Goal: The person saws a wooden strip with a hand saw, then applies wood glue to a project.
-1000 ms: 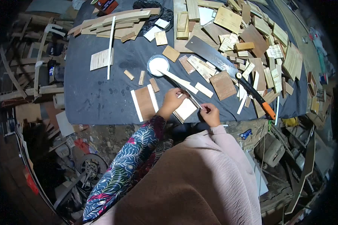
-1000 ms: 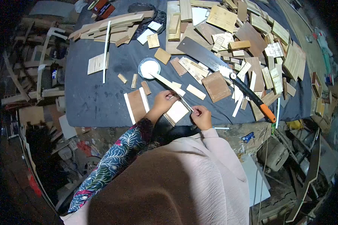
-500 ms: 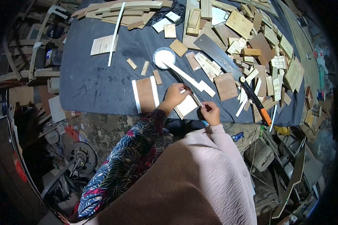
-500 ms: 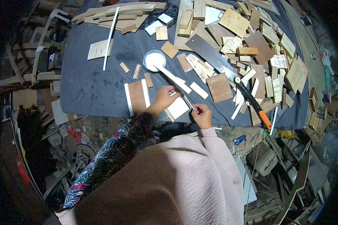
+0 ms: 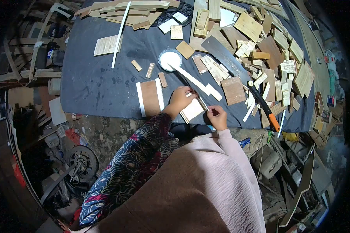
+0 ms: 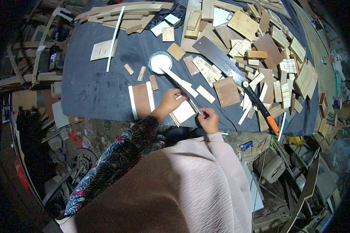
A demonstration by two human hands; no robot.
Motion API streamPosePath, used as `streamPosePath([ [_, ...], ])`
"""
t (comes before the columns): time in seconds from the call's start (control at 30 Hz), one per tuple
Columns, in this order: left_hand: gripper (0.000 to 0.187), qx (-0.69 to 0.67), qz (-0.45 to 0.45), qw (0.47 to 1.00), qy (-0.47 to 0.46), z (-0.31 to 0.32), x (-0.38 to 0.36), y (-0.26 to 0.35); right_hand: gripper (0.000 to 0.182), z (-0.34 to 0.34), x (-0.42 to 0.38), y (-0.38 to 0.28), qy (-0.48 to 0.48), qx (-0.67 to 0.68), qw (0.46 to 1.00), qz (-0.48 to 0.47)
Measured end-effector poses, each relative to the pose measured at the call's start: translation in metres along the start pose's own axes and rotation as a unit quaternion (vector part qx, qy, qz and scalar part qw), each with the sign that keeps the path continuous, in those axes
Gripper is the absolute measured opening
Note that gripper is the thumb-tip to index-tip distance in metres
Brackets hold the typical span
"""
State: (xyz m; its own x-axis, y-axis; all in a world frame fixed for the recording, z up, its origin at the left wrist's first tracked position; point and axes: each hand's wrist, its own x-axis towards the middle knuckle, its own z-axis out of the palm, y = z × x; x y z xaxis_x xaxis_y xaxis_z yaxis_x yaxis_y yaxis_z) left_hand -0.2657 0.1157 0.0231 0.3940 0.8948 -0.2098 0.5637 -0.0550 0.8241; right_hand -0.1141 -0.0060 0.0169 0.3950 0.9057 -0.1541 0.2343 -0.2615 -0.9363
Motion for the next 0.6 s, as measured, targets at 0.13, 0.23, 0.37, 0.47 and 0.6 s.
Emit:
streamPosePath([
  [0.13,0.03,-0.006,-0.003,1.0,0.006,0.0001,-0.0008,0.001,0.014,0.0009,-0.0003,0.0018,0.004,0.003,1.0,-0.004],
  [0.23,0.032,0.007,-0.007,1.0,0.0,-0.002,-0.0009,0.0026,0.014,0.002,-0.0012,0.0022,0.01,0.009,1.0,-0.001],
  [0.37,0.034,0.03,-0.009,0.999,-0.007,-0.0034,-0.0013,0.0045,0.014,0.0043,-0.0011,0.0051,0.017,-0.002,1.0,0.007],
  [0.47,0.033,0.02,-0.007,1.0,-0.008,-0.0022,-0.0007,0.0027,0.014,0.0046,-0.0015,0.0046,0.018,-0.004,1.0,0.011],
  [0.6,0.033,0.02,-0.009,1.0,-0.002,0.001,-0.0007,-0.0024,0.014,0.0043,-0.0012,0.0007,0.019,-0.012,1.0,0.013],
])
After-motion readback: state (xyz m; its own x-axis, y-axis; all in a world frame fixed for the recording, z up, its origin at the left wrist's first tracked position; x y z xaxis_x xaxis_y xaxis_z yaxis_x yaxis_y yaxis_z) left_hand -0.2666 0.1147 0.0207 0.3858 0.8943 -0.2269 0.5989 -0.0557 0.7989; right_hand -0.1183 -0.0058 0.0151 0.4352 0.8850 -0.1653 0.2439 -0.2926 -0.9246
